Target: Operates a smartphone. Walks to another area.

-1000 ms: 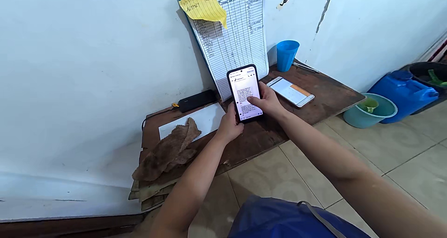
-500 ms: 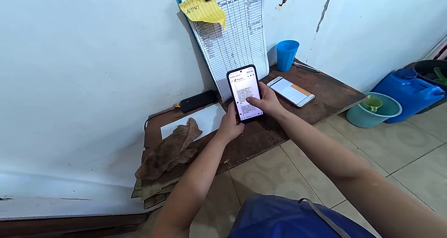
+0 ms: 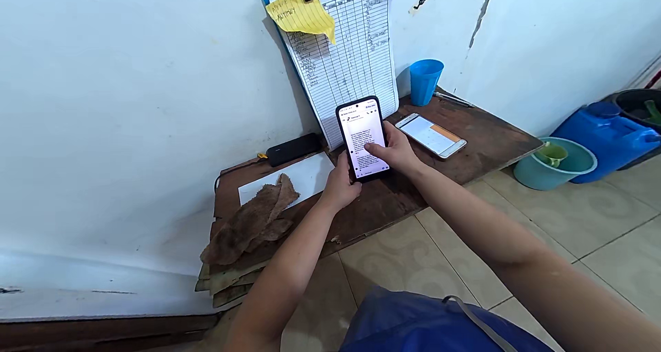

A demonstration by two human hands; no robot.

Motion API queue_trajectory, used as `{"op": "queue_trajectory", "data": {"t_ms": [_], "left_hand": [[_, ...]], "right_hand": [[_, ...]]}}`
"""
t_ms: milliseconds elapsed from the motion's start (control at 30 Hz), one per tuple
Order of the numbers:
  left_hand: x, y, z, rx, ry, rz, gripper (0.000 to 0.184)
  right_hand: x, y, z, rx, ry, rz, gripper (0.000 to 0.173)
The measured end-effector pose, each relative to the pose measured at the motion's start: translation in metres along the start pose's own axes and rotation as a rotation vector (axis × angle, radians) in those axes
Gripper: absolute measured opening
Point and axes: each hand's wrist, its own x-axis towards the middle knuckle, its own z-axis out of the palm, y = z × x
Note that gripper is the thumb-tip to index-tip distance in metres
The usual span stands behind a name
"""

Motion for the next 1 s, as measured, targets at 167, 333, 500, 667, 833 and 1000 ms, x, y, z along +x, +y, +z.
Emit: {"op": "queue_trajectory", "data": {"t_ms": [167, 333, 500, 667, 833, 1000], "left_hand": [[-0.0001, 0.0026, -0.0002, 0.003, -0.003, -0.024, 0.081], [-0.0005, 0.0019, 0.0004, 0.0, 0.003, -0.015, 0.081], [-0.0011, 0.0003, 0.0009, -0.005, 0.015, 0.006, 0.081], [-0.0018, 0.0028, 0.0008, 0.003, 0.014, -0.013, 0.082], [-0.0017, 0.0021, 0.0003, -0.002, 0.009, -0.009, 0.082], [-0.0011, 0.0023, 0.0002, 0.021, 0.009, -0.031, 0.082]], "right_hand": [[-0.0005, -0.0003, 0.0003, 0.024, -0.001, 0.0, 0.042], [-0.0007, -0.0009, 0.0007, 0.028, 0.005, 0.011, 0.042], [-0.0006, -0.0023, 0.001, 0.019, 0.002, 0.008, 0.041], [-0.0013, -0.0047, 0.0007, 0.021, -0.002, 0.023, 0.044], [-0.0007, -0.003, 0.0007, 0.009, 0.001, 0.018, 0.044], [-0.001, -0.0045, 0.0004, -0.009, -0.003, 0.017, 0.044]]}}
